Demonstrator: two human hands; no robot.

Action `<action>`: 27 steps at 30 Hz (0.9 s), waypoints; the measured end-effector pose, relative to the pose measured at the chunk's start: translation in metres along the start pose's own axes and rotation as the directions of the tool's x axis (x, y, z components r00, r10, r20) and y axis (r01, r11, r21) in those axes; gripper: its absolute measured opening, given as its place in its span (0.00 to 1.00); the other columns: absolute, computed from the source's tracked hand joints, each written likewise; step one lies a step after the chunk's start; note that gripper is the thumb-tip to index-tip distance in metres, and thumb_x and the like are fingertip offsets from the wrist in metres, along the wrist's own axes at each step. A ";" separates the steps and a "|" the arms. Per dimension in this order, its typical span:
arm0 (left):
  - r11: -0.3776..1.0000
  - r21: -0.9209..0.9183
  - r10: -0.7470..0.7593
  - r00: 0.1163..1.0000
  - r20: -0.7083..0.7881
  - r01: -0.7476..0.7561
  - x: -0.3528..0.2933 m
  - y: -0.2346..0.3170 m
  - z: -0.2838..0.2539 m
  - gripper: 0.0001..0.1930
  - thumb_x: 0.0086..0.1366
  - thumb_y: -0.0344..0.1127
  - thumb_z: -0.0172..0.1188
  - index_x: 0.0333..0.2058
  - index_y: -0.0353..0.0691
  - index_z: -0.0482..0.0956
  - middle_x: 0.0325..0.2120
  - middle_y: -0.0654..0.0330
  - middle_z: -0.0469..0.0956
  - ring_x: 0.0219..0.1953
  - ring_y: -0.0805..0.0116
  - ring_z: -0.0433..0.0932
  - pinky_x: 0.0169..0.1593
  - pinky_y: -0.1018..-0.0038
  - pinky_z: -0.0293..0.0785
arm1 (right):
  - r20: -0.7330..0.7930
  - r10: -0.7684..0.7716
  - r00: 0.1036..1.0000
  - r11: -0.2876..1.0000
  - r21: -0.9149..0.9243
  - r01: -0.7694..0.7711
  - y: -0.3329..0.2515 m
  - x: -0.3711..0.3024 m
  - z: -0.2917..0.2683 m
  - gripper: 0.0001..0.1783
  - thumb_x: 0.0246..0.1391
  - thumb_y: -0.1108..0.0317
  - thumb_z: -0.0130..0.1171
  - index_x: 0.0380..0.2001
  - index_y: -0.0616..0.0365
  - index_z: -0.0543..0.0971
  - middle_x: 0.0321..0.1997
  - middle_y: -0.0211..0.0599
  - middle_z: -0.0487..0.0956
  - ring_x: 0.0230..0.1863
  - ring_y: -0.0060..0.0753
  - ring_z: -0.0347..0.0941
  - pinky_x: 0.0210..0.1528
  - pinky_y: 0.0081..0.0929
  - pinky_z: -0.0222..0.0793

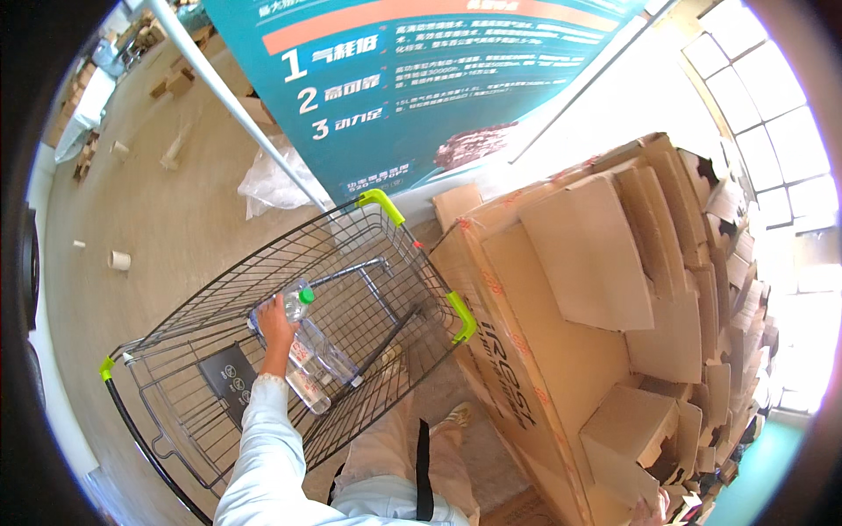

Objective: The person places green-capped bottles into cardboard boxes on a table, folding the cardboard flaps to secure each bottle inside. The person takes the bottles from a shopping cart and places the filled boxes onto a stack.

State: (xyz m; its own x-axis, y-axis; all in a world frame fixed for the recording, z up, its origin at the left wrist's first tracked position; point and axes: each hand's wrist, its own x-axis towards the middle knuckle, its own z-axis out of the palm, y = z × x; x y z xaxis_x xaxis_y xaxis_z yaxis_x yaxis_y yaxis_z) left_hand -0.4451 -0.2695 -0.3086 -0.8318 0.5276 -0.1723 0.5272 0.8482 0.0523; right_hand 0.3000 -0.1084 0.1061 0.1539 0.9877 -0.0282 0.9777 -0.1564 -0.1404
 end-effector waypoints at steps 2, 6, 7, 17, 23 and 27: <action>0.992 -0.124 0.021 0.998 -0.051 -0.027 -0.021 0.009 -0.019 0.39 0.34 0.38 0.80 0.49 0.43 0.72 0.45 0.55 0.79 0.51 0.54 0.75 0.55 0.58 0.68 | -0.080 -0.160 0.984 0.986 0.039 0.164 0.001 0.007 0.016 0.20 0.44 0.65 0.67 0.40 0.65 0.79 0.52 0.49 0.73 0.54 0.49 0.69 0.57 0.38 0.66; 0.838 -0.529 -0.023 0.958 -0.286 -0.138 -0.059 0.027 -0.056 0.38 0.37 0.37 0.79 0.49 0.32 0.75 0.45 0.46 0.79 0.47 0.45 0.78 0.53 0.58 0.72 | -0.121 -0.276 0.953 0.961 -0.029 0.275 -0.015 0.010 0.013 0.21 0.35 0.72 0.68 0.37 0.64 0.78 0.48 0.48 0.77 0.55 0.52 0.71 0.59 0.42 0.65; 0.807 -0.551 0.017 0.940 -0.341 -0.215 -0.062 0.041 -0.077 0.38 0.40 0.37 0.78 0.51 0.31 0.73 0.46 0.46 0.79 0.48 0.47 0.79 0.54 0.60 0.72 | -0.167 -0.256 0.952 0.966 -0.079 0.246 -0.016 0.004 0.014 0.22 0.29 0.76 0.70 0.35 0.62 0.79 0.46 0.45 0.79 0.57 0.51 0.70 0.60 0.45 0.65; -0.322 -0.822 0.016 0.865 -0.501 -0.470 -0.153 0.273 -0.315 0.40 0.57 0.49 0.66 0.64 0.37 0.62 0.57 0.47 0.71 0.56 0.50 0.73 0.59 0.56 0.71 | -0.207 -0.453 0.867 0.883 0.030 0.469 0.025 0.028 -0.001 0.18 0.36 0.64 0.73 0.35 0.54 0.82 0.43 0.35 0.78 0.59 0.43 0.68 0.69 0.53 0.55; -0.455 -0.874 0.779 0.401 -0.483 -0.169 -0.313 0.504 -0.384 0.43 0.51 0.39 0.71 0.64 0.41 0.58 0.55 0.49 0.72 0.57 0.46 0.72 0.59 0.56 0.69 | -0.336 -0.340 0.878 0.867 0.250 0.431 0.056 0.016 0.009 0.13 0.39 0.68 0.71 0.31 0.58 0.82 0.44 0.38 0.75 0.57 0.45 0.68 0.61 0.43 0.66; -0.193 -0.832 0.980 -0.055 -0.193 -0.519 -0.408 0.603 -0.392 0.35 0.43 0.36 0.77 0.51 0.39 0.70 0.40 0.56 0.80 0.40 0.64 0.79 0.47 0.68 0.76 | -0.419 -0.269 0.867 0.834 0.349 0.428 0.055 0.011 0.027 0.09 0.39 0.71 0.68 0.27 0.55 0.80 0.43 0.39 0.73 0.58 0.48 0.68 0.60 0.46 0.68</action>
State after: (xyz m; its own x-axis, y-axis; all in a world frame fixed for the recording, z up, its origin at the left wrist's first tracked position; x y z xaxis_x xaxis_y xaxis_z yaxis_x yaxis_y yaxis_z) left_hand 0.1440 0.0457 0.1793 0.5285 0.8111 0.2506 0.1856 -0.3985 0.8982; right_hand 0.3517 -0.1064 0.0712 -0.0700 0.9010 0.4280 0.8313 0.2898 -0.4742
